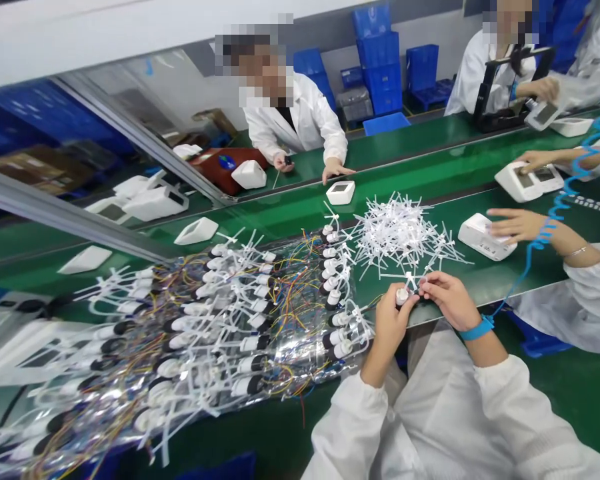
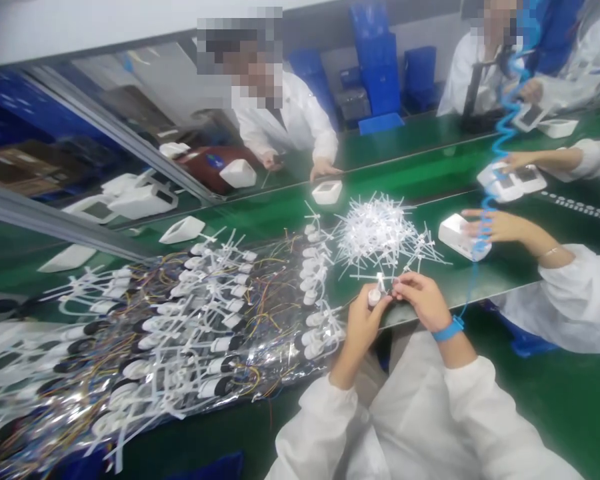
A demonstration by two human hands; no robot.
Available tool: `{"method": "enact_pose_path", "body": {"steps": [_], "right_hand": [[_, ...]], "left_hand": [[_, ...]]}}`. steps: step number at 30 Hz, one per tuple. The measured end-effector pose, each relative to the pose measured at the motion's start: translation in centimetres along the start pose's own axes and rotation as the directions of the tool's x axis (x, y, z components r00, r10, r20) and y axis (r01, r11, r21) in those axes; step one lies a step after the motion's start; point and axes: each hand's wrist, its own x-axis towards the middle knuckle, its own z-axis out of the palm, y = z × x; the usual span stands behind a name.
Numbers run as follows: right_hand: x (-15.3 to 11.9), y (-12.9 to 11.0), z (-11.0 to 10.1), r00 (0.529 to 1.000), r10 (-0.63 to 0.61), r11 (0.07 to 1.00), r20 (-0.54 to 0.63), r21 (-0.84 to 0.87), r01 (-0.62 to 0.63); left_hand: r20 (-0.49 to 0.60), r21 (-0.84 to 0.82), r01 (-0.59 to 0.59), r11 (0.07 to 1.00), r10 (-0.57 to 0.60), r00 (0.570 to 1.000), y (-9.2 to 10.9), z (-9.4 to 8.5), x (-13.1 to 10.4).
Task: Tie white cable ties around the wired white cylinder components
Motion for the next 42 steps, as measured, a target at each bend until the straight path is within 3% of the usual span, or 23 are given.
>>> {"method": "enact_pose_path", "body": {"steps": [9, 16, 28, 42], "right_hand": [[-0.17, 0.42, -0.42, 0.999, -0.026, 0.996, 0.021, -0.084, 0.028], [-0.04, 0.95, -0.32, 0.996, -0.073, 0.987, -0.046, -0.150, 0.066], [-0.57, 0.29, 0.04, 0.991, -0.131, 0.937, 0.001, -0.326, 0.124], [-0.36, 0.73, -0.30, 0.994, -0.106, 0.968, -0.022, -0.232, 0.098]], "left_hand": [[-0.019, -0.036, 0.029, 0.999, -0.030, 0.999, 0.25, -0.13, -0.10], [-0.024, -0.033, 0.026, 0.999, -0.027, 0.999, 0.39, -0.19, -0.19], [-0.023, -0.016, 0.004, 1.000, -0.004, 1.000, 0.00, -0.06, -0.28], [-0.017, 0.023, -0.003, 1.000, 0.004, 1.000, -0.18, -0.11, -0.32]]}}
